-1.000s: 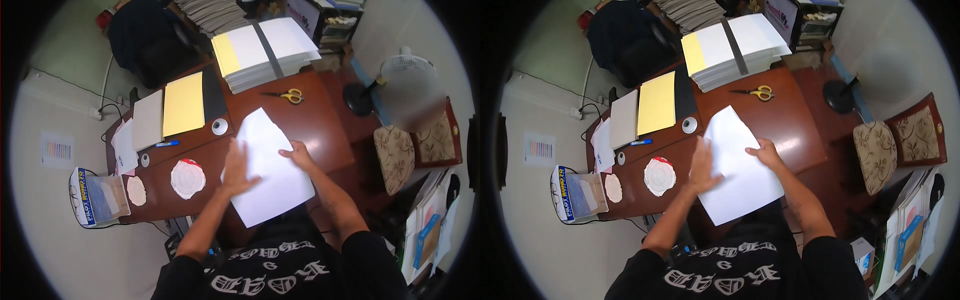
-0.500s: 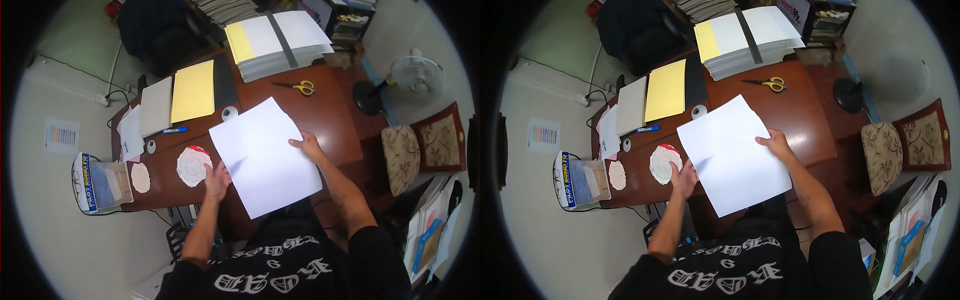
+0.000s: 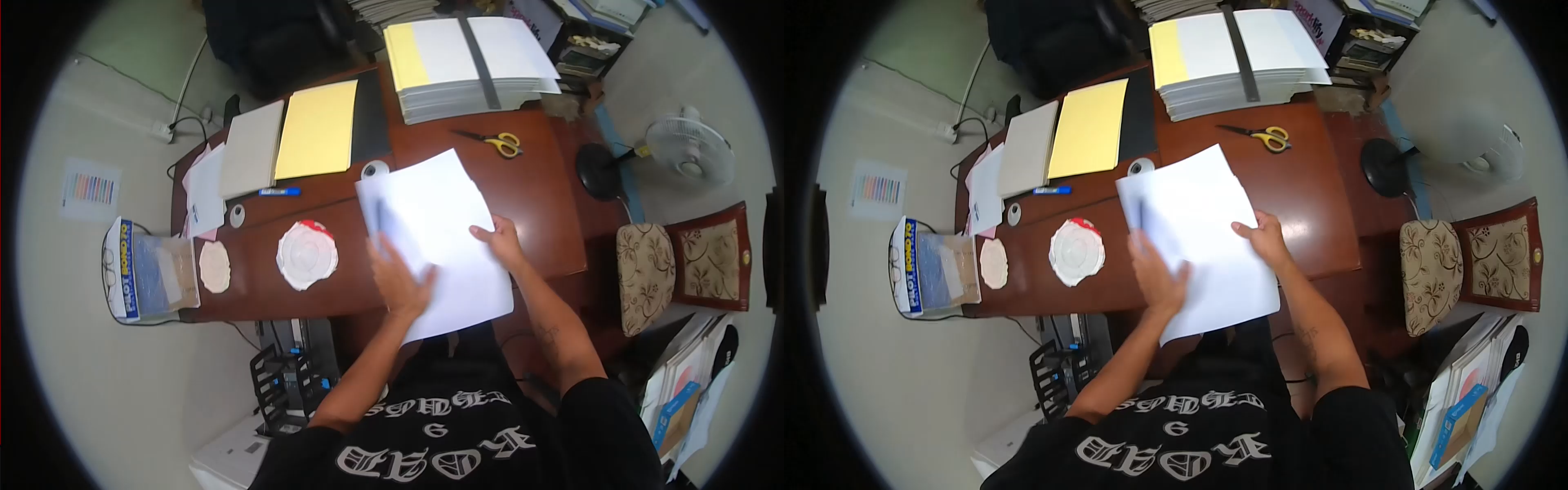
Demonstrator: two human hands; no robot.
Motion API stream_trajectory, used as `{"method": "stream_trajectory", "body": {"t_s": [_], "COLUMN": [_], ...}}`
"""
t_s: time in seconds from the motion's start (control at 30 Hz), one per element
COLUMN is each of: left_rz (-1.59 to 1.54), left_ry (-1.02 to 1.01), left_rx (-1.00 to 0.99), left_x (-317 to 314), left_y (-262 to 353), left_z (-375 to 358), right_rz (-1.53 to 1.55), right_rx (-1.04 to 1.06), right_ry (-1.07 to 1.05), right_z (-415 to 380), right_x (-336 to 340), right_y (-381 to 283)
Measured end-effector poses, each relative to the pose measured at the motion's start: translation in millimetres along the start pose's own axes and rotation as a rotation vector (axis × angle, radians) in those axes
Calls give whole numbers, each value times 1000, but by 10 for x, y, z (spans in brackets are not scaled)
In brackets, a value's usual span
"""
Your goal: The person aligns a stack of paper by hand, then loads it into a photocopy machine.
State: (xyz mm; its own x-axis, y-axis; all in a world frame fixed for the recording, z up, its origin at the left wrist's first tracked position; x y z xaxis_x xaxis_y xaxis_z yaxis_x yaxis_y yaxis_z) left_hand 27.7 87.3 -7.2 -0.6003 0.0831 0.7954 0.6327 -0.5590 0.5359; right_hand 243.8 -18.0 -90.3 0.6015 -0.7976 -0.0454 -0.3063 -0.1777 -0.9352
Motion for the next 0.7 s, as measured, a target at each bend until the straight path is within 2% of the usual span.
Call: {"method": "stream_trajectory", "body": {"t_s": [0.03, 0.1, 0.2, 0.23, 0.27, 0.33, 0.37, 0.43, 0.47, 0.53, 0.57, 0.6, 0.63, 0.7], "left_rz": [198, 265, 66, -148, -752, -1373, -1383, -1309, -1274, -934, -754, -679, -683, -696], "left_ry": [-102, -135, -28, 186, 218, -233, -339, -374, -388, -324, -292, -365, -313, -216], "left_rx": [-30, -106, 40, -47, 281, 694, 630, 502, 444, 79, -93, -59, -28, 33], "left_x": [39, -56, 129, 228, 126, -38, 168, 458, 496, 499, 491, 449, 395, 213], "left_y": [329, 481, 218, -69, -545, -806, -579, -115, 33, 110, 177, 287, 208, 23], "left_z": [-82, -140, -2, 57, 138, 0, 28, 90, 101, 136, 123, 129, 143, 143], "right_rz": [-10, -34, -42, -37, -52, -92, -152, -267, -318, -427, -607, -733, -855, -834], "right_rx": [-32, -72, -42, -30, -73, -176, -195, -228, -138, 27, 120, 305, 491, 668], "right_ry": [-11, -29, -27, -18, -29, -54, -70, -87, -132, -237, -259, -218, -169, -128], "right_z": [-37, -30, -49, -39, -25, -87, -102, -114, -144, -374, -558, -674, -823, -1111], "right_x": [-18, -7, -7, -14, -32, -37, -69, -130, -218, -455, -549, -650, -757, -981], "right_y": [44, -4, 1, -39, -53, -24, -32, -66, -196, -471, -641, -701, -754, -857]}}
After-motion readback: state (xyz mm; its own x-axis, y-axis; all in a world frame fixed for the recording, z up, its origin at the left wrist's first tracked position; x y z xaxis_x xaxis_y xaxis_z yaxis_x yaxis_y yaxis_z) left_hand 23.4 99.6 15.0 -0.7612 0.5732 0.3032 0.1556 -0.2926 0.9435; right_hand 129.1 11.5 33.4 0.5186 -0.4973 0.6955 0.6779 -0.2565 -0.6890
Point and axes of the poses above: each hand's wrist, its own z-axis towards the middle knuckle, its own x-axis out of the back of the hand, y = z × x, the point moved 10 cm from there along z, towards the middle knuckle, and after that the axes turned 10 degrees about y, right-handed, at the moved point
